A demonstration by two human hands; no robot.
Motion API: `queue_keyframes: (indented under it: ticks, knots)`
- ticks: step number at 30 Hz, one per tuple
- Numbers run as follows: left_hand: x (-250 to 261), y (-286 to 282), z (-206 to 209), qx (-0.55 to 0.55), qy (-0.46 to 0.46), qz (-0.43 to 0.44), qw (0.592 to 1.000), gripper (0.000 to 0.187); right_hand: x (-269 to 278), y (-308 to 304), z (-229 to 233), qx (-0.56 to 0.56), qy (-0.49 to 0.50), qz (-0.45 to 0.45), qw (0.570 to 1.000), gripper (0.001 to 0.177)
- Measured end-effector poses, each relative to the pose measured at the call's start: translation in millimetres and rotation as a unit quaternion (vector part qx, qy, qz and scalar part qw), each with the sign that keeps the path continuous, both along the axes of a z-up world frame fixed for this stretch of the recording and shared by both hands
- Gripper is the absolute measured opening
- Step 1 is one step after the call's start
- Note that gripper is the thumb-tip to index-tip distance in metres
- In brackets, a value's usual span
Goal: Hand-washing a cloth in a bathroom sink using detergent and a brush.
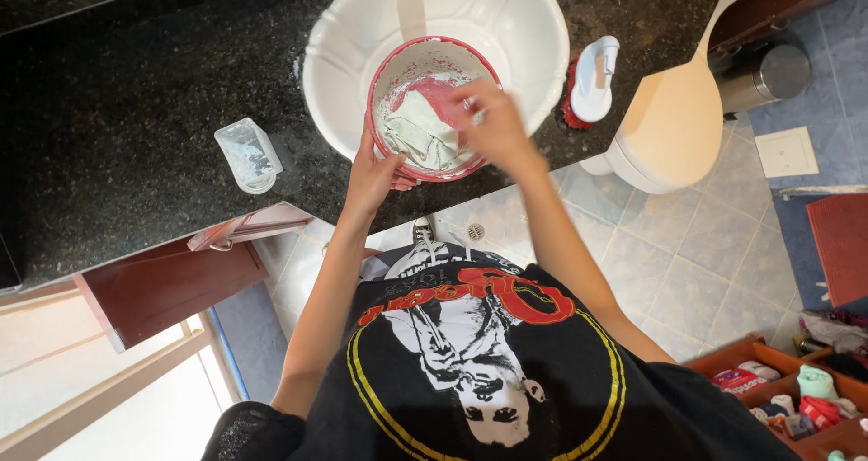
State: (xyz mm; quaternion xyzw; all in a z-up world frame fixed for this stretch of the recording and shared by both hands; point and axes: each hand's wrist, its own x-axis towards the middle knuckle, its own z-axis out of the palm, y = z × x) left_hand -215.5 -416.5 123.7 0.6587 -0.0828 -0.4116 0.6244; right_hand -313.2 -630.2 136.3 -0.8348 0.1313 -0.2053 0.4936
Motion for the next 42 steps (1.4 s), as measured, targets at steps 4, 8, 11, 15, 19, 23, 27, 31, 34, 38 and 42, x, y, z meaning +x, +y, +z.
queue_keyframes:
  ticks: [4,8,11,15,19,23,27,31,34,38,42]
  knots:
    - [-5.1,3.3,15.1,0.042,-0.030,0.011,0.999,0.088,19.5,39.7,-14.6,-0.134,0.118,0.105,0.978,0.054]
    - [-13.5,9.2,36.2,0.064,-0.079,0.007,0.995,0.088,29.0,60.7,-31.1,-0.207,0.204,0.126,0.949,0.073]
    - [-15.8,12.1,34.3,0.075,-0.093,0.004,0.993,0.089,31.0,66.0,-40.3,-0.227,0.194,0.107,0.948,0.067]
    - [-13.3,16.9,21.3,0.086,-0.111,-0.001,0.990,0.090,27.8,64.8,-42.9,-0.224,0.144,0.087,0.960,0.039]
    - [-13.6,21.0,14.1,0.062,-0.093,0.001,0.994,0.089,28.4,59.0,-39.2,-0.145,0.118,0.058,0.981,0.036]
    - [-7.0,25.8,11.3,0.057,-0.079,0.022,0.995,0.088,33.2,31.2,-61.0,0.027,-0.004,-0.021,0.999,0.037]
    - [6.7,37.4,-0.1,0.058,-0.070,0.051,0.995,0.086,24.4,-22.5,-69.7,0.185,-0.073,-0.080,0.977,0.036]
    - [23.1,47.3,-16.6,-0.009,-0.001,0.110,0.994,0.090,-2.0,-29.8,-18.7,0.261,-0.056,-0.105,0.958,0.037]
    - [31.8,51.8,-25.2,-0.037,-0.008,0.117,0.992,0.093,-15.6,-48.2,-37.5,0.402,-0.110,-0.083,0.905,0.041]
    - [33.4,52.2,-27.3,-0.040,-0.002,0.120,0.992,0.092,-24.0,-53.2,-43.5,0.452,-0.120,-0.091,0.879,0.047]
    - [29.2,48.9,-16.5,-0.036,0.024,0.113,0.993,0.091,-27.9,-62.4,-49.5,0.505,-0.152,-0.119,0.841,0.041]
